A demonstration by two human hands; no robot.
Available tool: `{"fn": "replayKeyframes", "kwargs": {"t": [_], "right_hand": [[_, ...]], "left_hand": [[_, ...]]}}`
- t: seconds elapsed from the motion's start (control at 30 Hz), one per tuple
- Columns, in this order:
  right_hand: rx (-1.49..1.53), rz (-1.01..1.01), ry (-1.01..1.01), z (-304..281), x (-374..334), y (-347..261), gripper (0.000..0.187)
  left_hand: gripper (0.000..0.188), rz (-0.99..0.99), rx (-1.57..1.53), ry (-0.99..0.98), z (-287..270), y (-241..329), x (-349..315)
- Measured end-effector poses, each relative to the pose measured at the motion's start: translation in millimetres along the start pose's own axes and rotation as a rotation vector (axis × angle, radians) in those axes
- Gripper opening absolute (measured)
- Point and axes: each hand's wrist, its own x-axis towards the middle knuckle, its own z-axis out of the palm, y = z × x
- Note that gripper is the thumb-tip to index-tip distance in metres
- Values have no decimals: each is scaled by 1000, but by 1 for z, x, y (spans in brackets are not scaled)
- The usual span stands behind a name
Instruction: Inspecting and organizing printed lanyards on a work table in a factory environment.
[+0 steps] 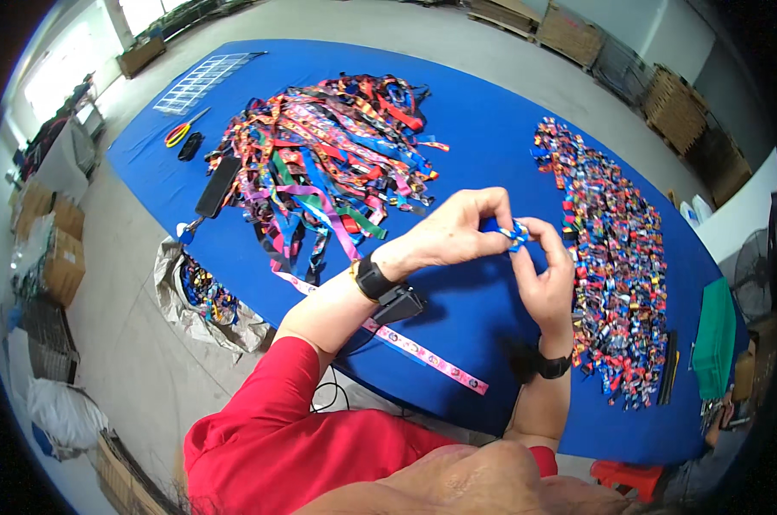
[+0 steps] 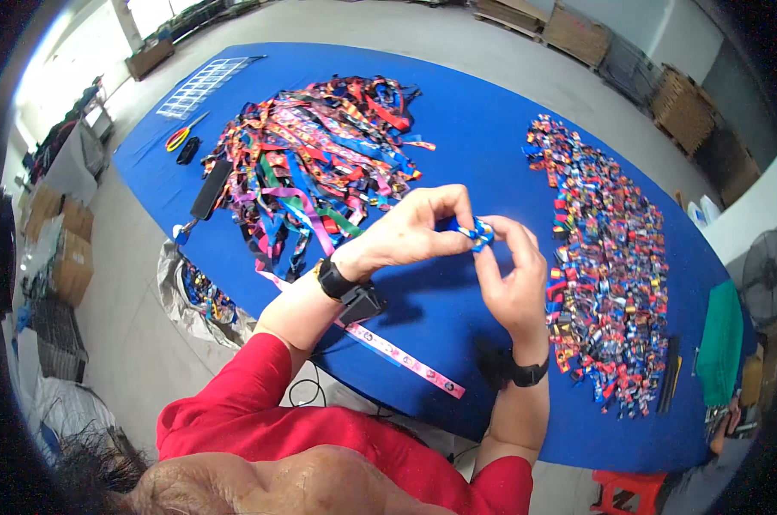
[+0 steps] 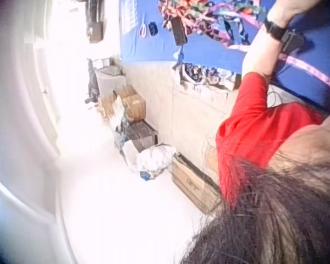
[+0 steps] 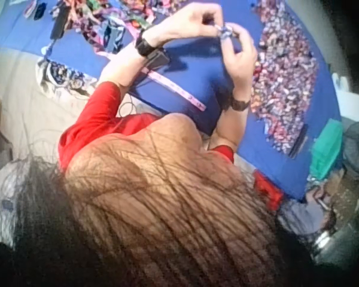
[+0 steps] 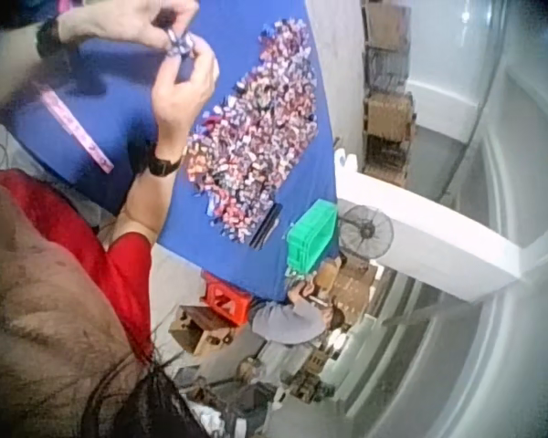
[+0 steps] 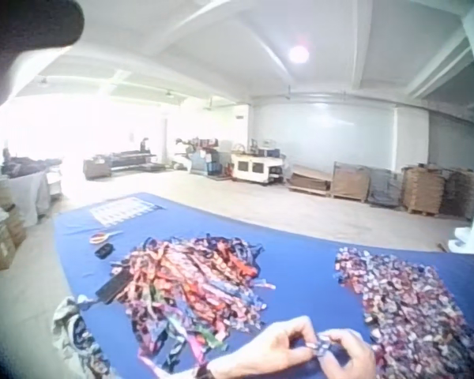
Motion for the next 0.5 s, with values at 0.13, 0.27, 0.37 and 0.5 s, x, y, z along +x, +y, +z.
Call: {"fn": "replayKeyframes", "kwargs": {"t": [0.13,0.27,0.37,0.5], "right_hand": [[-22,67,31,-2,-2,4,17],[5,110,32,3,-4,8,14],[-51,120,18,4,-2,2,12],[-50,98,-8,2,-2,2,7]], "left_hand": [[13,29,-50,-10,2,1,3],[12,31,16,17,0,1,2],[13,70,93,35,0,3,1],[14,89,159,54,5,1,2]]}}
